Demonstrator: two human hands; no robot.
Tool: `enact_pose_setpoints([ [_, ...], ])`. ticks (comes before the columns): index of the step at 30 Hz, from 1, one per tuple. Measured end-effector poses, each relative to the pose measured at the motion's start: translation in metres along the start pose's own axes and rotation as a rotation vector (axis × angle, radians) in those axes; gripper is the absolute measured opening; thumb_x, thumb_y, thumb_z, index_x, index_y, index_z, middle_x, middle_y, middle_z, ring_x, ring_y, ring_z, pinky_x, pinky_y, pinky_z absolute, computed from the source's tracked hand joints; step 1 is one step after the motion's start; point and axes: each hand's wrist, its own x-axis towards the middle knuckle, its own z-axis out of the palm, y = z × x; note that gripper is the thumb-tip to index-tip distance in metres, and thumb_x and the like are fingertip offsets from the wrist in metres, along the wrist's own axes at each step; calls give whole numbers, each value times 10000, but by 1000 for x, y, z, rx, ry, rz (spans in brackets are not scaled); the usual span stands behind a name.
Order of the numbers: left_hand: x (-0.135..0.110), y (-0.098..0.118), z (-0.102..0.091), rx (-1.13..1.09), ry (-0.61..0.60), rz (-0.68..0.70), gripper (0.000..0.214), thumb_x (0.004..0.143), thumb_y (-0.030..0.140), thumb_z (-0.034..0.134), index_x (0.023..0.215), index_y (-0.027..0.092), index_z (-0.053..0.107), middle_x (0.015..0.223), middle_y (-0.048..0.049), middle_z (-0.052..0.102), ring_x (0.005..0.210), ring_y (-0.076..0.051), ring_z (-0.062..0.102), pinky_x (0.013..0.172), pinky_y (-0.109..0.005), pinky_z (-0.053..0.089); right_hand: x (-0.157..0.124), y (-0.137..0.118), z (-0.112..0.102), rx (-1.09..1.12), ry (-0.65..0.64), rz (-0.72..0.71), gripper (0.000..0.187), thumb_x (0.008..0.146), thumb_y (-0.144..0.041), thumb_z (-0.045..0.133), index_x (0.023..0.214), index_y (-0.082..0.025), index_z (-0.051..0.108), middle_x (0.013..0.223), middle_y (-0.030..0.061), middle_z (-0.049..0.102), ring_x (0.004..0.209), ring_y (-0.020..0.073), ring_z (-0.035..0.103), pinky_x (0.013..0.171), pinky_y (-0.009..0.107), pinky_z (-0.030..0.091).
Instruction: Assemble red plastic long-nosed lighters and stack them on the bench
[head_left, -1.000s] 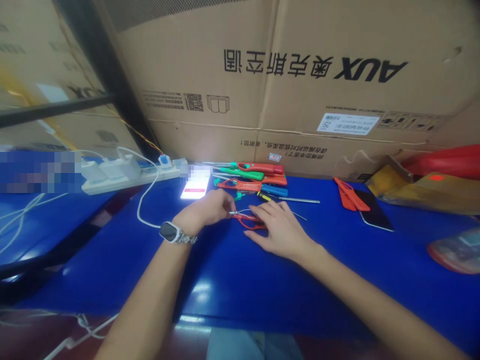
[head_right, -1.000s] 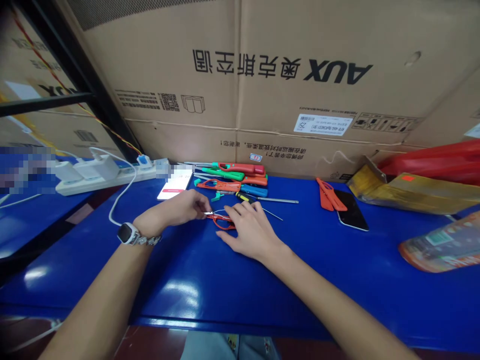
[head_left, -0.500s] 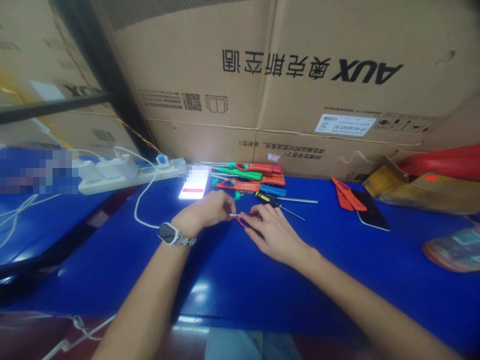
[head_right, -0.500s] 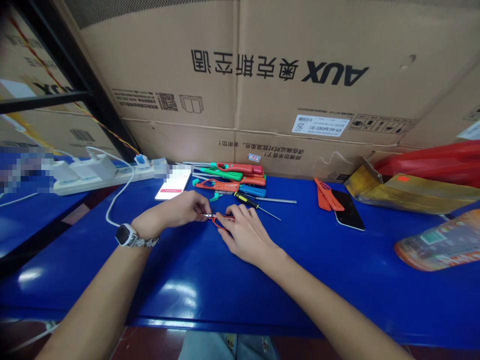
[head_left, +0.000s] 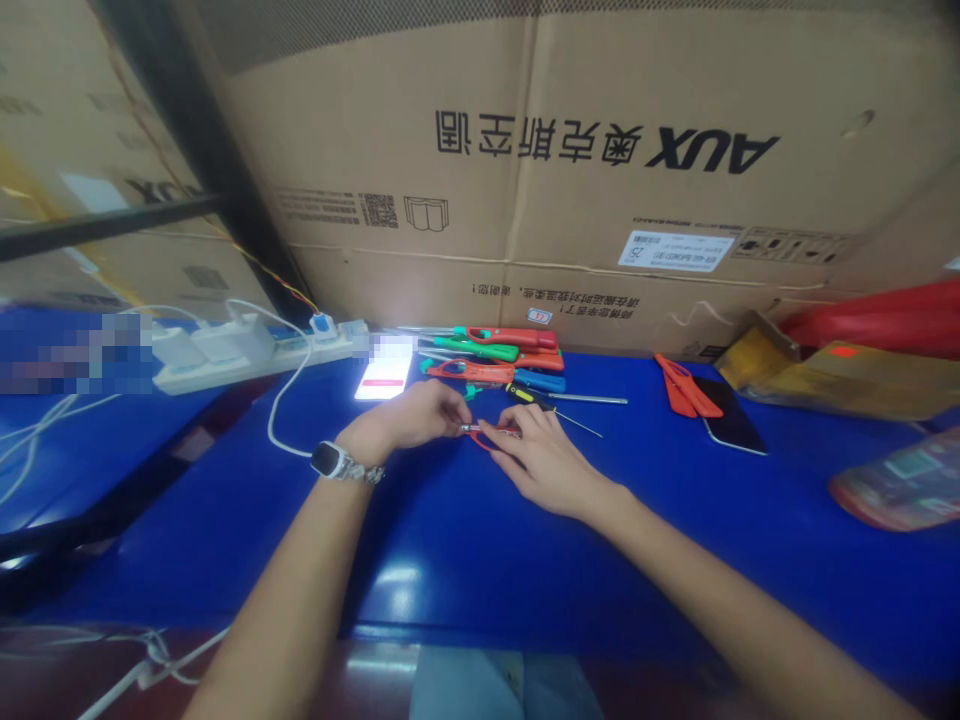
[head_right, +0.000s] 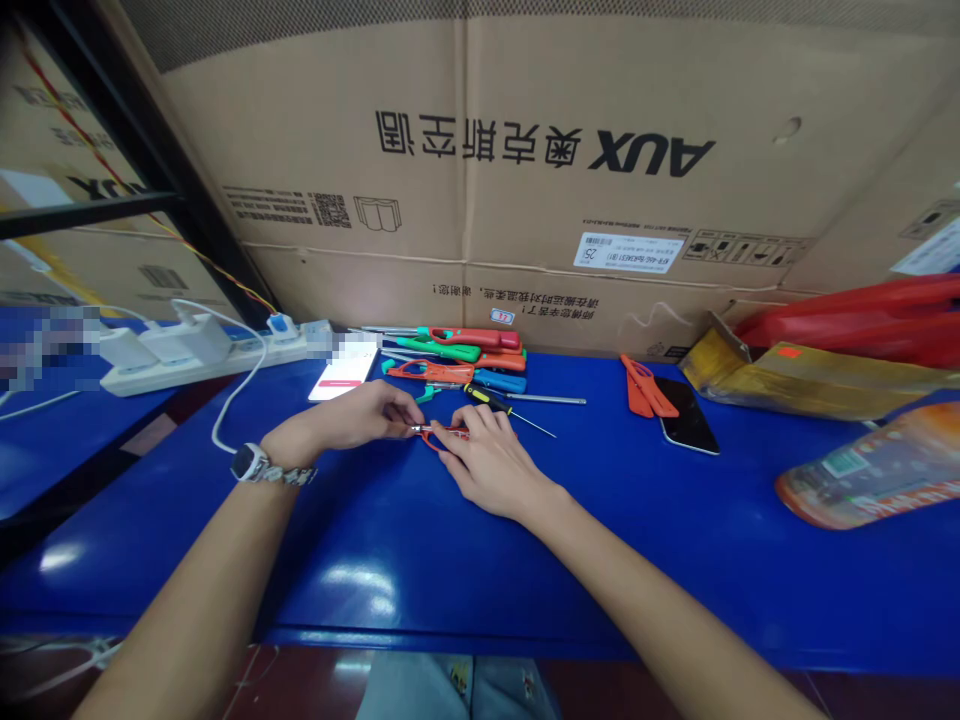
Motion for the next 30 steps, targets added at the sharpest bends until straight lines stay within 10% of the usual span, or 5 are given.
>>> enact_pose_setpoints([
  [12,0,-4,0,77,101,-36,243,692,149,672,910,155,778,874,-72,774,787,-221,686,729,-304,514,7,4,-2,-97,-9,-35,423,1019,-330,410,1401,-229,562,1181,147,565,1124,291,476,920,459,413],
  [18,-6,-6,-12,81,341,35,268,784,190,637,1029,159,739,1031,-98,756,934,-242,692,866,-348,528,9,11,-9,63,51,16,538,963,-187,426,1500,-225,420,1225,143,525,1142,275,465,957,482,434],
  [22,-3,-4,-13,174,449,70,262,851,156,552,1026,151,747,974,-104,761,879,-240,687,843,-350,522,38,23,-21,115,108,17,474,899,-76,435,1337,-169,591,1188,133,543,1107,241,489,974,432,446],
  [30,7,-10,-5,206,430,121,245,848,106,524,928,162,749,937,-88,762,869,-223,682,808,-323,495,114,27,-23,-205,-200,-154,252,836,-103,635,1032,-208,755,1080,115,625,1042,268,549,846,399,453],
])
